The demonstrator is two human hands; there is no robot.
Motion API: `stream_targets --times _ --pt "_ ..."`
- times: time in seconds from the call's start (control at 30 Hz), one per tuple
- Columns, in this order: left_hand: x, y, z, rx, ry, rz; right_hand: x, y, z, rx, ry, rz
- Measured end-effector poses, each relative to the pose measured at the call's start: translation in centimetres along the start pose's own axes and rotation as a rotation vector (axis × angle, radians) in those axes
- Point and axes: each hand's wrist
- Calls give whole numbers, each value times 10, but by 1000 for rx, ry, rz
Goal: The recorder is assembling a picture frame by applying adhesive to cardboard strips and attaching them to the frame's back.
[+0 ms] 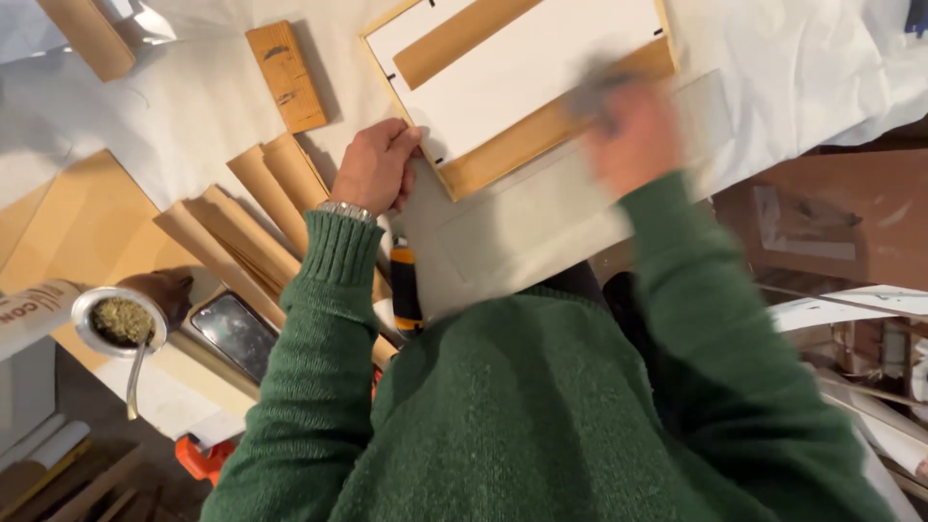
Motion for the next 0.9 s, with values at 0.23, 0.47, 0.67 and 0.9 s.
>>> stream_targets --times 0.23,0.47,0.67,0.9 --pt "-9 -1 6 6 1 -19 8 -52 -53 -58 -48 113" --pt "-2 -6 6 1 3 -23 17 -43 -43 43 70 57" --pt "1 -1 7 -7 -2 0 20 -61 -64 35 -59 96" --pt "-5 -3 2 -22 35 -41 37 -105 -77 -86 -94 -7"
Point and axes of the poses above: each hand's wrist, its own x-axis away from the middle knuckle, its own z-axis out of the back of the hand, y = z × x, and after that the axes turned 12 degrees about -x, right-handed
